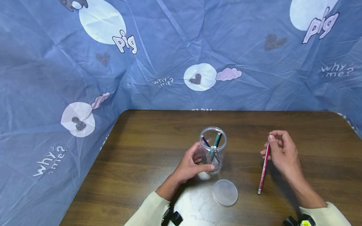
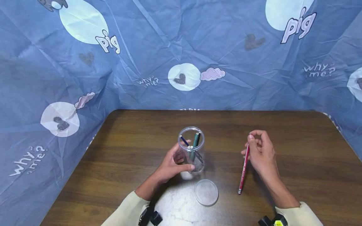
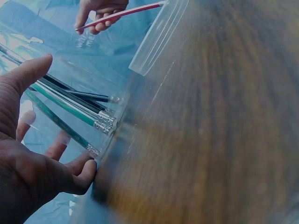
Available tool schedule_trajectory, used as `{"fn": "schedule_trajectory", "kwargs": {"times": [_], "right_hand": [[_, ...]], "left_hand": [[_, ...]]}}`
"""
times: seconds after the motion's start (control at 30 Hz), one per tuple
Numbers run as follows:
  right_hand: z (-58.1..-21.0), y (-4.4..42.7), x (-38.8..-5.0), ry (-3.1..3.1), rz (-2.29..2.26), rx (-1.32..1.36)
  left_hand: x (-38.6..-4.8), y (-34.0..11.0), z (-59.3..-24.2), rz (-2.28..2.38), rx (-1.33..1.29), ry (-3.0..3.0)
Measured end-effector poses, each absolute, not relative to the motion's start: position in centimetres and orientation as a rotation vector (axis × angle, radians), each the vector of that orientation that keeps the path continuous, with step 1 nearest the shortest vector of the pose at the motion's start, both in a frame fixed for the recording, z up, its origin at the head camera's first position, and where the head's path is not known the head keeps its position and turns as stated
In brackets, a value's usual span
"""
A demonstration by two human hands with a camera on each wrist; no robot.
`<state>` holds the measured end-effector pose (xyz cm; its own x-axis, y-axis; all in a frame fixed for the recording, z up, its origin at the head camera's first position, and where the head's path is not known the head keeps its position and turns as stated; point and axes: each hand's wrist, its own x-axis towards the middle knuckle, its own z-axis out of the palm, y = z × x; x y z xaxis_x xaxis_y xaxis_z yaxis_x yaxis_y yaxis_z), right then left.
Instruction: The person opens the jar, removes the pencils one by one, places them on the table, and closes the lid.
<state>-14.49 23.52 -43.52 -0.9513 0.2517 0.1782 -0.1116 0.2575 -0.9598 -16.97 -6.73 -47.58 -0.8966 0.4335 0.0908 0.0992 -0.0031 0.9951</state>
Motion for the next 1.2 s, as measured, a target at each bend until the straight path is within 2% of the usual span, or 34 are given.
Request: {"fn": "schedule_trajectory", "kwargs": {"times": [1.2], "right_hand": [[-45.1,24.1,-15.1,-2.410,1.614,-0.194]], "left_hand": [[-16.9,-6.7,-47.5,1.972,0.543,2.030]]}}
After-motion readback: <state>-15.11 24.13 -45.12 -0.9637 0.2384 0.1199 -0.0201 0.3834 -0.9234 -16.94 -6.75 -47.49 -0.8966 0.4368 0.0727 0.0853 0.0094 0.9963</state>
